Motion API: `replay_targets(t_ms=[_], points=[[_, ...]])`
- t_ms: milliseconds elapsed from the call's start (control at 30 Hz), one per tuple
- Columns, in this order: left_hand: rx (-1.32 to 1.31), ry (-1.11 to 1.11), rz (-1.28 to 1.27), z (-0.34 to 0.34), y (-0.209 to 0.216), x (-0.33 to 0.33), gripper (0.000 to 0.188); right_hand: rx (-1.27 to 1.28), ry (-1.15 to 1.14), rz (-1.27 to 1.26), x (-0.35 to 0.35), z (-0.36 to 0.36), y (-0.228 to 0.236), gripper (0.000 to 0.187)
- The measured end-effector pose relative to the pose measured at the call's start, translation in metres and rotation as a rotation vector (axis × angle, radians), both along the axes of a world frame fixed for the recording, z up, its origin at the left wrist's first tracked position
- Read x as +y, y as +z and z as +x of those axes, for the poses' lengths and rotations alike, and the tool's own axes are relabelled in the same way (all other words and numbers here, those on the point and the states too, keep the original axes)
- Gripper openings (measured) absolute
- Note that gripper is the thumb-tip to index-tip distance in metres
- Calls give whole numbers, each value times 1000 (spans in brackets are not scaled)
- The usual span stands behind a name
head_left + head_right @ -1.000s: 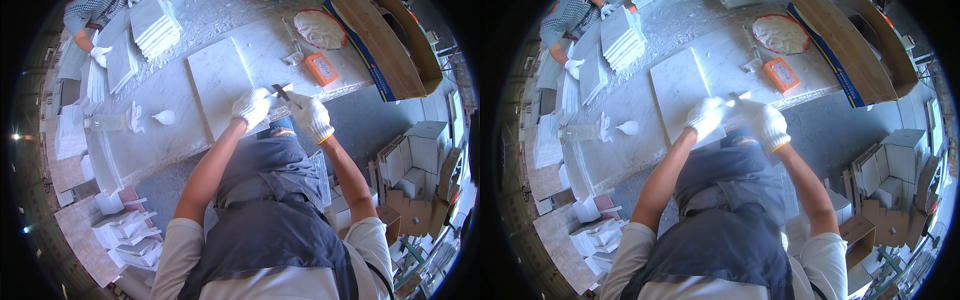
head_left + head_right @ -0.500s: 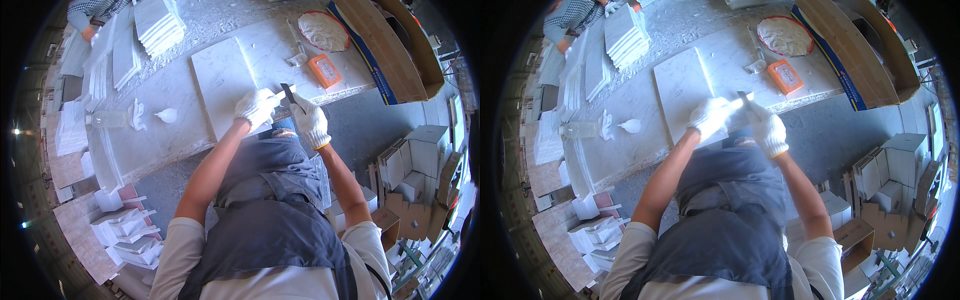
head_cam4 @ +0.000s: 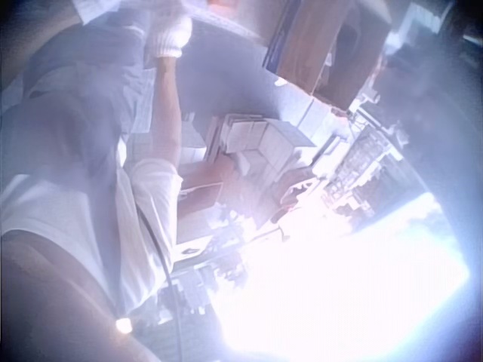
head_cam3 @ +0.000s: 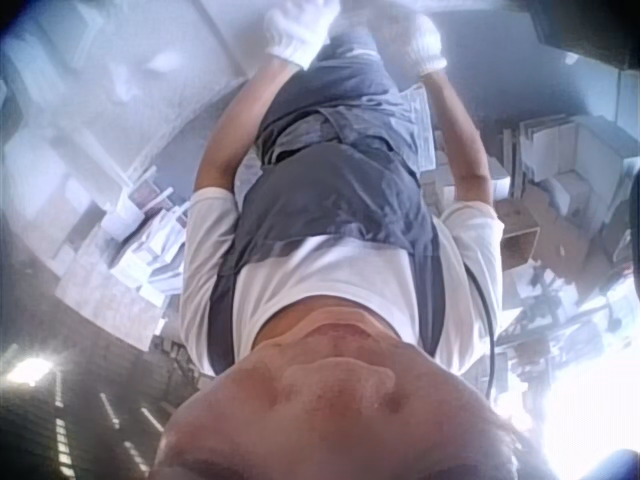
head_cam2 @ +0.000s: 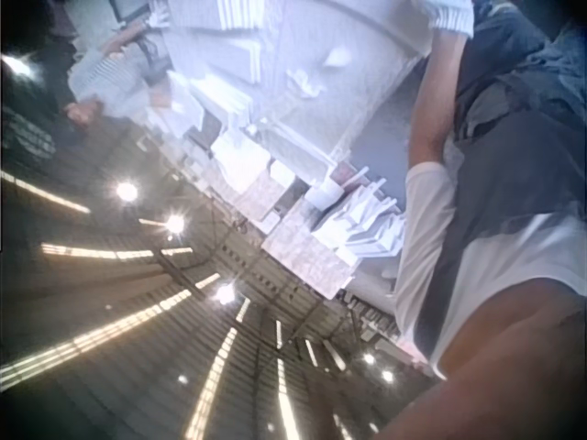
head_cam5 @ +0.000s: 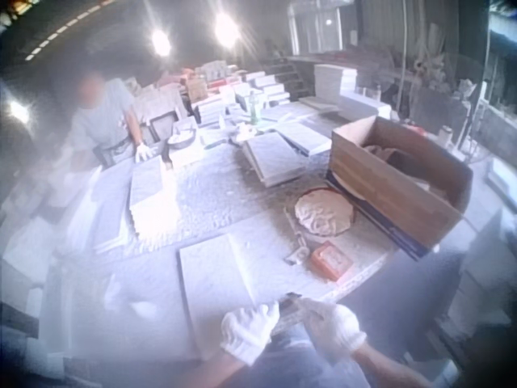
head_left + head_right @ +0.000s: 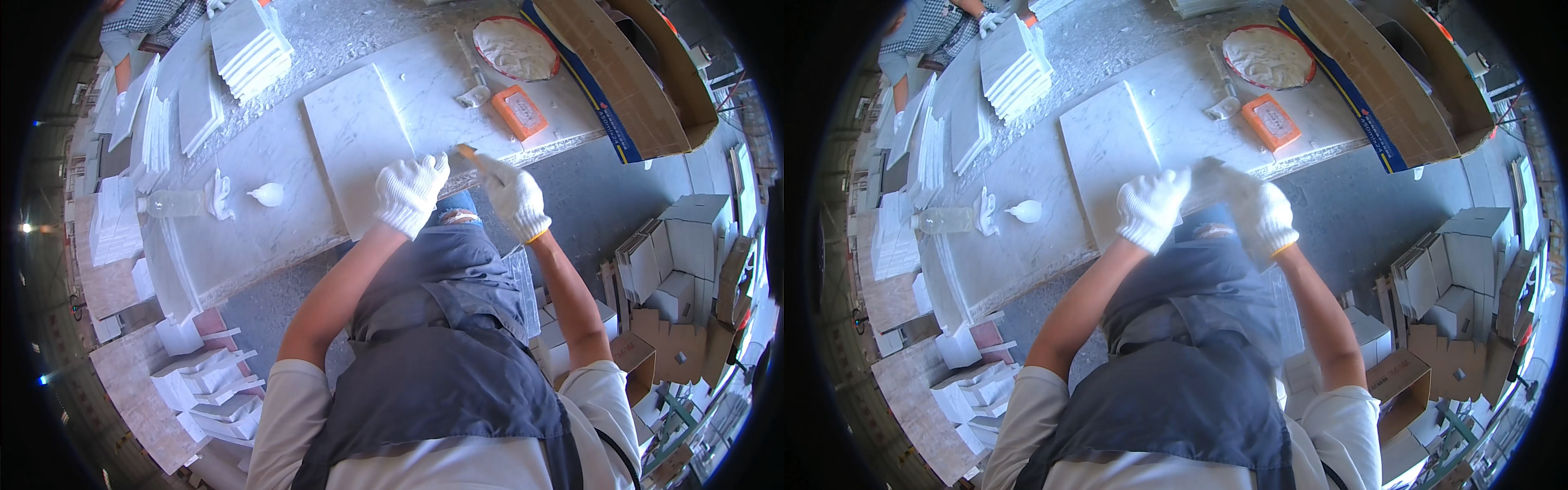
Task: The person scrapes a white stone tile with a metal scraper, then wipes it with a cloth. They repeat this process on multiple tiles, stacking the finished ones on the table.
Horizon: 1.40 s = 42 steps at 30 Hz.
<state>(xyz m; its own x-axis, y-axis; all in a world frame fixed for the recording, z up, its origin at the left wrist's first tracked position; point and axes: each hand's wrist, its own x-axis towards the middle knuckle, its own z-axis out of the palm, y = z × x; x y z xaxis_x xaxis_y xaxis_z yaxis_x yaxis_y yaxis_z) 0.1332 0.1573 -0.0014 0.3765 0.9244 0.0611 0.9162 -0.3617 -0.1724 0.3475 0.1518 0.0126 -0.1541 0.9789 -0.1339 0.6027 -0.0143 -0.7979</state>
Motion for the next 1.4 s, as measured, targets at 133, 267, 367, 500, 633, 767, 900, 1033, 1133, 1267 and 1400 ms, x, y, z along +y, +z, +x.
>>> replay_targets(t_ms=[133, 267, 367, 500, 633, 767, 900, 1033, 1133, 1267, 1400], points=[[10, 11, 21, 1, 0, -1, 28, -20, 18, 139, -5, -8, -5, 37], [32, 19, -26, 3, -5, -3, 27, 9, -13, 148, -7, -9, -19, 37], [-7, 40, -38, -1, -8, 1, 28, 14, -50, 100, -7, -4, -25, 39], [-450, 111, 64, -9, -8, 10, 18, 120, -227, -26, -10, 2, -21, 45], [-669, 38, 196, -7, 3, -1, 17, 443, -420, -198, -12, -4, -16, 55], [-452, -78, 100, 7, 10, -9, 20, 837, -440, -275, -13, -6, -11, 64], [-469, 100, -28, 7, 14, 12, 18, 938, -428, -253, -18, 5, -7, 66], [-526, 56, -83, 2, 28, 43, 21, 823, -383, -244, -27, 16, -13, 65], [-485, -21, -78, 15, 45, 87, 20, 1038, -307, -267, -40, 22, -20, 66], [-349, -89, -59, 40, 74, 152, 25, 1005, -335, -379, -61, 33, -22, 68], [-260, -60, -102, 67, 90, 208, 28, 894, -359, -508, -73, 50, -20, 64]])
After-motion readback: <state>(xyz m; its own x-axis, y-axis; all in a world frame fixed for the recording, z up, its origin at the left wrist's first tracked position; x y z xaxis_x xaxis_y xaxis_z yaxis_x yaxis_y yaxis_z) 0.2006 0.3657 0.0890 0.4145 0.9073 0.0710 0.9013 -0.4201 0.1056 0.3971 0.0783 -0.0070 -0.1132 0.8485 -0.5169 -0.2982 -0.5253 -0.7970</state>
